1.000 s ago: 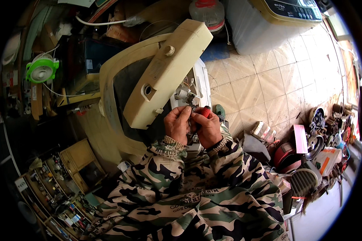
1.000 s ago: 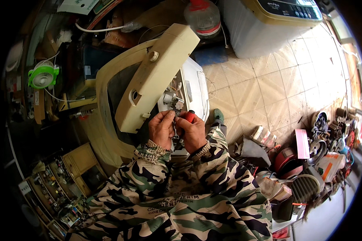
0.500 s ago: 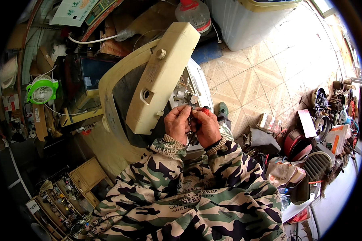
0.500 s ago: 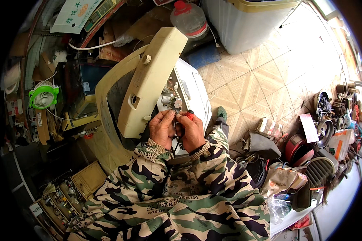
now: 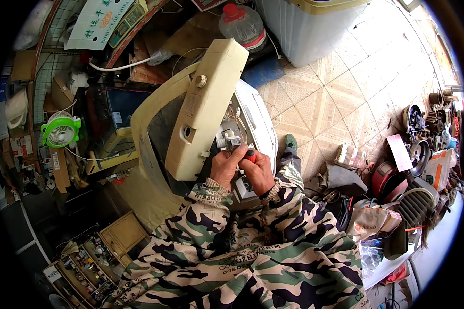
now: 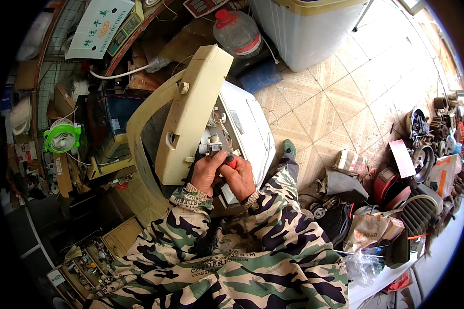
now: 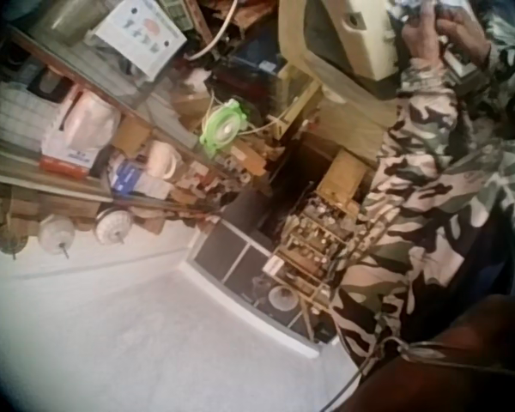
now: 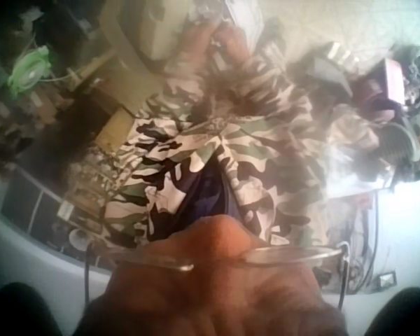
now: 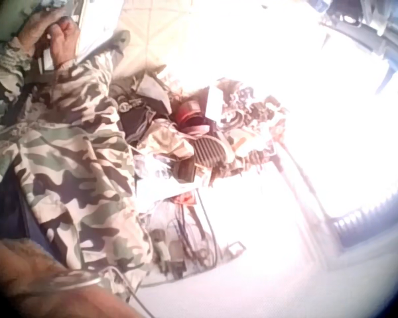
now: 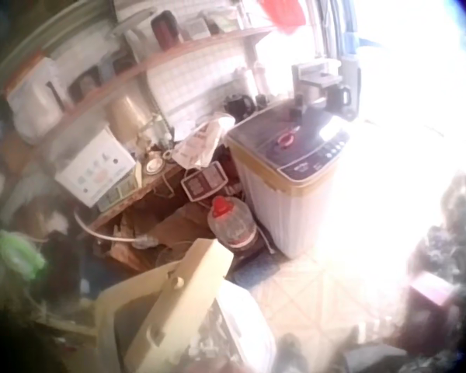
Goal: The person disassembles a beige CRT television, using a screwdriver to remove screws and extract a small white cylindrical component. They then move outdoors to a washing machine, where they use a multimeter to test the component and the machine's internal wiring.
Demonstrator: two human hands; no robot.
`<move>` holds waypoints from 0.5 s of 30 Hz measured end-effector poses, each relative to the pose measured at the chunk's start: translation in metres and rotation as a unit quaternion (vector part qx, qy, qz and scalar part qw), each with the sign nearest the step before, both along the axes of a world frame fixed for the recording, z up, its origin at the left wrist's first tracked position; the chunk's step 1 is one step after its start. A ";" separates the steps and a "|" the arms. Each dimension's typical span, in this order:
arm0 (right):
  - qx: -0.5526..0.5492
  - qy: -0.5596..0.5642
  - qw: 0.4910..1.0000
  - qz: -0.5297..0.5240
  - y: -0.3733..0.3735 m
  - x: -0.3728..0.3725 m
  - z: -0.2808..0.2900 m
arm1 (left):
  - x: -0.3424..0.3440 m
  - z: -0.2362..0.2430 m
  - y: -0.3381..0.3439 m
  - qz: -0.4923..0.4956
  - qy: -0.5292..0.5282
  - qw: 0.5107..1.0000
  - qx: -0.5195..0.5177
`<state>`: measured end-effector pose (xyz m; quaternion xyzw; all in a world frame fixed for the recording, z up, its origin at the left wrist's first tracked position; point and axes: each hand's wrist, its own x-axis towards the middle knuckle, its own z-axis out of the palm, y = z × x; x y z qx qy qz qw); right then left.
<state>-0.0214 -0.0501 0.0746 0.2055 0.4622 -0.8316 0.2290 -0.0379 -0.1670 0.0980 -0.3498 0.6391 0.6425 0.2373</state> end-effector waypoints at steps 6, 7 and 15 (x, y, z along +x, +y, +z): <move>0.070 0.055 0.996 0.021 0.001 -0.011 0.006 | -0.002 0.003 -0.007 -0.086 0.122 0.957 -0.250; 0.078 0.055 0.995 0.029 0.004 -0.012 0.004 | -0.006 0.013 -0.010 -0.131 0.128 0.929 -0.322; 0.047 0.084 0.994 0.045 -0.001 -0.008 -0.005 | -0.057 0.052 -0.021 -0.470 0.179 0.709 -0.495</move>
